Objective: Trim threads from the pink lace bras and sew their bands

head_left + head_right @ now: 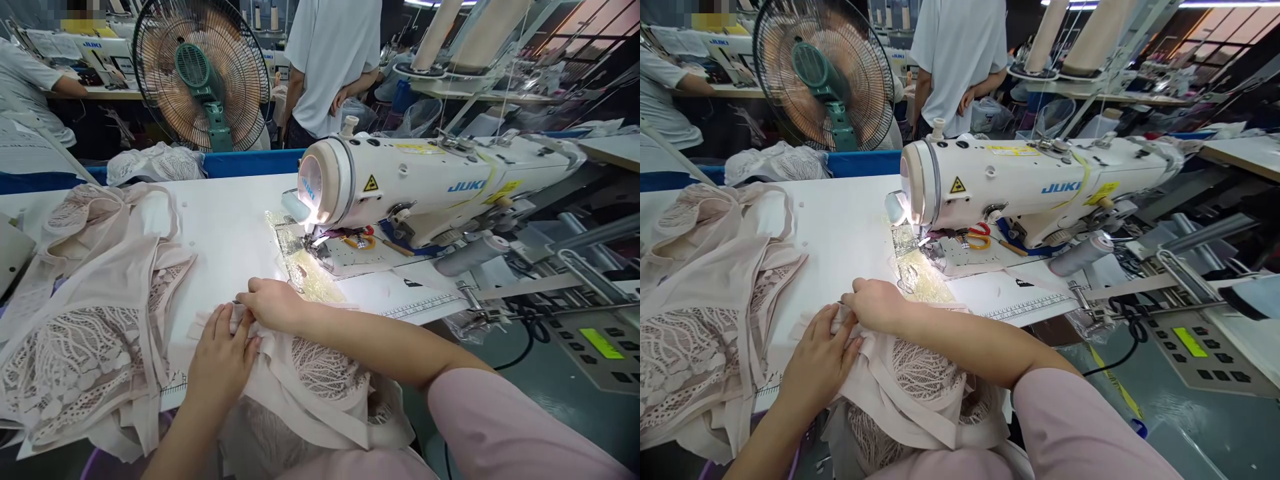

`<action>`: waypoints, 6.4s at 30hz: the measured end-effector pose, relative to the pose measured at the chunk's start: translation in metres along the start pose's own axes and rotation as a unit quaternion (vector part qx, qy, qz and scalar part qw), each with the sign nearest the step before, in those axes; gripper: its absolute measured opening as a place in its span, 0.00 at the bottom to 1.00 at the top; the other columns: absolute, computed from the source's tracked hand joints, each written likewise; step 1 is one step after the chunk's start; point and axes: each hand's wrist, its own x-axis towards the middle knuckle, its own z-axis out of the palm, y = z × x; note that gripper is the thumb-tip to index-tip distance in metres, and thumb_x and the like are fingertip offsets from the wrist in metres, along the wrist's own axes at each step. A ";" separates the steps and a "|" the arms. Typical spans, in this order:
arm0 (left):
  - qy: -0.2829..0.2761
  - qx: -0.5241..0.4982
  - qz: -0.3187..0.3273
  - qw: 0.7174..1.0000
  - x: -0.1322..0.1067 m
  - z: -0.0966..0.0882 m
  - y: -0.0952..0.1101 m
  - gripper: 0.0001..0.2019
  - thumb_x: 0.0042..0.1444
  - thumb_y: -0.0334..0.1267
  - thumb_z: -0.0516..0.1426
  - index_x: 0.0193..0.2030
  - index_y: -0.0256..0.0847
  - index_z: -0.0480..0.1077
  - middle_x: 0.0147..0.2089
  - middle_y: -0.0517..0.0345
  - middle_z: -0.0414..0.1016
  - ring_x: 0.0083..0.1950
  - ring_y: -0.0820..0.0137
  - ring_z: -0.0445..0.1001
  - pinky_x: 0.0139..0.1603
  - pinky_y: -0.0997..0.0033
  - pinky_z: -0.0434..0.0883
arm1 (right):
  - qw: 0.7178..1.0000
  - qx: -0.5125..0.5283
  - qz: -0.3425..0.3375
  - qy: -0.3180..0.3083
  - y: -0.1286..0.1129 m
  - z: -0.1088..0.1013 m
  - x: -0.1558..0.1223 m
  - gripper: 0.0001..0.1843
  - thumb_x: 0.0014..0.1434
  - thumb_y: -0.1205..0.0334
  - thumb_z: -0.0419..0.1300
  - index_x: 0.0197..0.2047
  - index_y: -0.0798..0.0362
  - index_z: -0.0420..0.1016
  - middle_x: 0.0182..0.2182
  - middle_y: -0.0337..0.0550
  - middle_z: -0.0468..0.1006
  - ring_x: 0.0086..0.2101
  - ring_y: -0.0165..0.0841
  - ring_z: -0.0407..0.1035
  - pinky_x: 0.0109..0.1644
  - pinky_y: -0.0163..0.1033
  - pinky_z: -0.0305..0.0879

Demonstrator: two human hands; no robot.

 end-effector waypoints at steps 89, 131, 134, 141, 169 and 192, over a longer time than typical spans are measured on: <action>-0.064 0.053 0.009 0.997 0.014 -0.013 0.015 0.21 0.56 0.44 0.54 0.56 0.45 0.68 0.52 0.32 0.64 0.55 0.43 0.65 0.49 0.47 0.68 | 0.993 -0.043 -0.022 -0.106 0.019 -0.026 -0.032 0.10 0.53 0.74 0.55 0.39 0.59 0.74 0.35 0.50 0.71 0.33 0.40 0.71 0.29 0.39 0.63; -0.035 0.026 0.032 0.999 0.017 -0.006 0.006 0.20 0.57 0.42 0.53 0.54 0.35 0.69 0.53 0.29 0.64 0.57 0.44 0.64 0.52 0.46 0.67 | 1.000 -0.015 -0.013 0.001 0.011 -0.003 -0.004 0.10 0.59 0.64 0.52 0.42 0.52 0.72 0.34 0.45 0.71 0.31 0.35 0.65 0.25 0.35 0.52; -0.038 0.024 0.031 0.999 0.017 -0.007 0.007 0.20 0.58 0.42 0.52 0.54 0.35 0.69 0.53 0.30 0.63 0.57 0.44 0.64 0.52 0.46 0.67 | 0.999 -0.019 -0.025 -0.010 0.012 -0.004 -0.003 0.10 0.59 0.65 0.52 0.41 0.54 0.72 0.34 0.46 0.70 0.31 0.35 0.65 0.24 0.35 0.52; -0.054 0.022 0.021 0.998 0.018 -0.008 0.007 0.22 0.59 0.43 0.51 0.57 0.38 0.66 0.53 0.32 0.63 0.58 0.44 0.63 0.52 0.46 0.67 | 0.996 -0.034 -0.047 -0.061 0.015 -0.018 -0.011 0.08 0.56 0.71 0.53 0.38 0.58 0.73 0.33 0.49 0.70 0.31 0.35 0.68 0.27 0.36 0.58; -0.001 -0.004 0.031 1.000 0.024 -0.004 0.032 0.20 0.60 0.39 0.49 0.53 0.28 0.69 0.49 0.31 0.67 0.52 0.49 0.68 0.48 0.53 0.72 | 0.994 0.064 0.077 0.036 0.033 0.000 -0.043 0.13 0.64 0.65 0.46 0.39 0.57 0.71 0.35 0.45 0.71 0.30 0.29 0.65 0.30 0.32 0.55; -0.030 -0.003 0.035 0.999 0.023 -0.005 0.034 0.19 0.59 0.37 0.50 0.55 0.33 0.69 0.52 0.33 0.62 0.55 0.46 0.66 0.50 0.50 0.71 | 0.998 -0.029 -0.012 -0.063 0.037 -0.023 -0.043 0.09 0.56 0.70 0.54 0.36 0.55 0.75 0.31 0.48 0.71 0.32 0.36 0.67 0.26 0.35 0.52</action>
